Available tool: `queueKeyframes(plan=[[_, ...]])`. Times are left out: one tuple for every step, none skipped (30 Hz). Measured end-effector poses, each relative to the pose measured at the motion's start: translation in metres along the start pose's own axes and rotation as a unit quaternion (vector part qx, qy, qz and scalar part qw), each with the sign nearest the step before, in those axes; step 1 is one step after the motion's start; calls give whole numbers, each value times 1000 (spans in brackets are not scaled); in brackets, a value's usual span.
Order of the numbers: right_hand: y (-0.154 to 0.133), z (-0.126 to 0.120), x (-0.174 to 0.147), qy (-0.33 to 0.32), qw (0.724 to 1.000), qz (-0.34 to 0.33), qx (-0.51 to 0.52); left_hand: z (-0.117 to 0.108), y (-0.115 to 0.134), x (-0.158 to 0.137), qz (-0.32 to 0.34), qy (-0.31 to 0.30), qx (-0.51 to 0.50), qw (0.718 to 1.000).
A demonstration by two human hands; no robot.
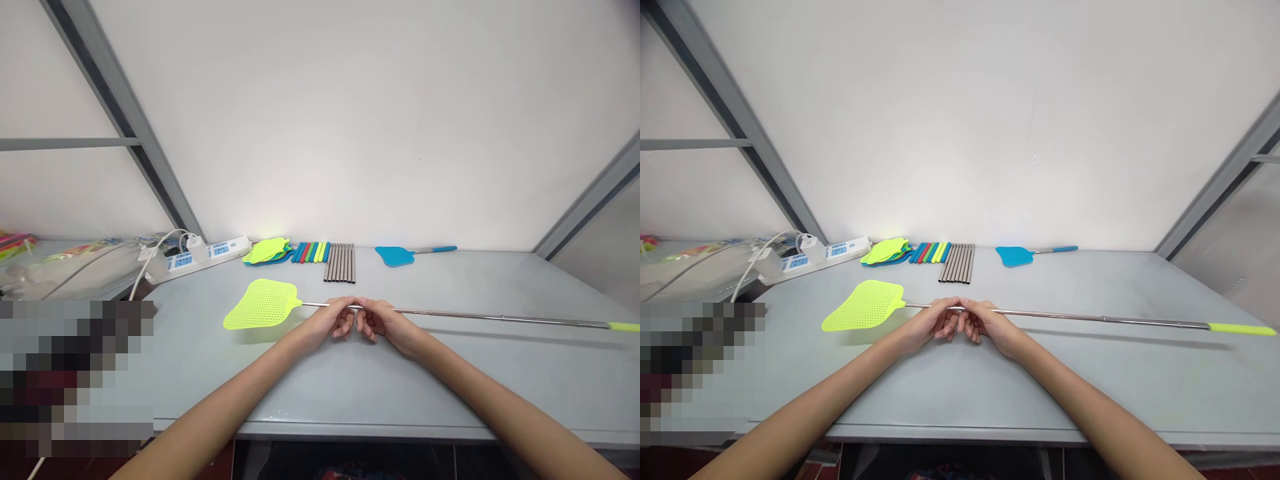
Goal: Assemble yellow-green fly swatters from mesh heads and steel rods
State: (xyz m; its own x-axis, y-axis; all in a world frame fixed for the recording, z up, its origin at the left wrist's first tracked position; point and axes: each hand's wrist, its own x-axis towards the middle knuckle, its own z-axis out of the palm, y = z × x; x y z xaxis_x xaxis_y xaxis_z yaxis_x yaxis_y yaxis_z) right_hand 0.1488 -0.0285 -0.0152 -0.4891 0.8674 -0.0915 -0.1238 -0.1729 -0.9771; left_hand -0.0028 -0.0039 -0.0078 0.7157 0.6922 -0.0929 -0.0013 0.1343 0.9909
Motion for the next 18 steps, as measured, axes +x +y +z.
queueKeyframes(plan=[[0, 0, 0, -5, 1000, 0, 3, 0, 0, 0, -8, -9, 4, 1000], [0, -1, -1, -11, 1000, -1, 4, 0, 0, 0, -15, -21, 10, 1000], [-1, -1, -1, -19, 1000, 0, 5, 0, 0, 0, -18, -32, 17, 999], [-1, -1, -2, -27, 1000, 1, 4, 0, -1, -1, -18, -44, 26, 999], [-1, 0, -2, -34, 999, 3, 2, -1, -2, -1, -15, -53, 36, 998], [-1, 0, -3, -40, 999, 6, 1, -1, -3, -2, -11, -61, 46, 997], [-1, 0, -3, -47, 999, 9, 1, -2, -3, -3, -9, -66, 55, 996], [-1, 1, -4, -55, 998, 11, 0, -2, -4, -4, -10, -71, 63, 995], [-1, 2, -5, -66, 998, 13, -1, -2, -5, -5, -14, -78, 71, 994], [-1, 3, -6, -77, 997, 15, -2, -2, -5, -6, -19, -86, 79, 993], [-2, 4, -7, -89, 996, 15, -4, -2, -5, -7, -24, -94, 86, 992], [-2, 5, -8, -97, 995, 15, -7, -1, -5, -8, -29, -99, 94, 990], [-2, 6, -8, -103, 995, 14, -10, -1, -4, -9, -33, -101, 102, 989], [-2, 7, -9, -105, 994, 14, -12, 0, -4, -9, -36, -100, 108, 988], [-2, 7, -9, -105, 994, 13, -12, 1, -3, -9, -37, -96, 114, 988], [-2, 8, -9, -103, 995, 12, -11, 2, -3, -9, -38, -91, 117, 988], [-2, 9, -8, -100, 995, 13, -7, 3, -3, -9, -39, -85, 120, 988], [-1, 9, -8, -97, 995, 15, 0, 3, -4, -9, -40, -77, 122, 989]])
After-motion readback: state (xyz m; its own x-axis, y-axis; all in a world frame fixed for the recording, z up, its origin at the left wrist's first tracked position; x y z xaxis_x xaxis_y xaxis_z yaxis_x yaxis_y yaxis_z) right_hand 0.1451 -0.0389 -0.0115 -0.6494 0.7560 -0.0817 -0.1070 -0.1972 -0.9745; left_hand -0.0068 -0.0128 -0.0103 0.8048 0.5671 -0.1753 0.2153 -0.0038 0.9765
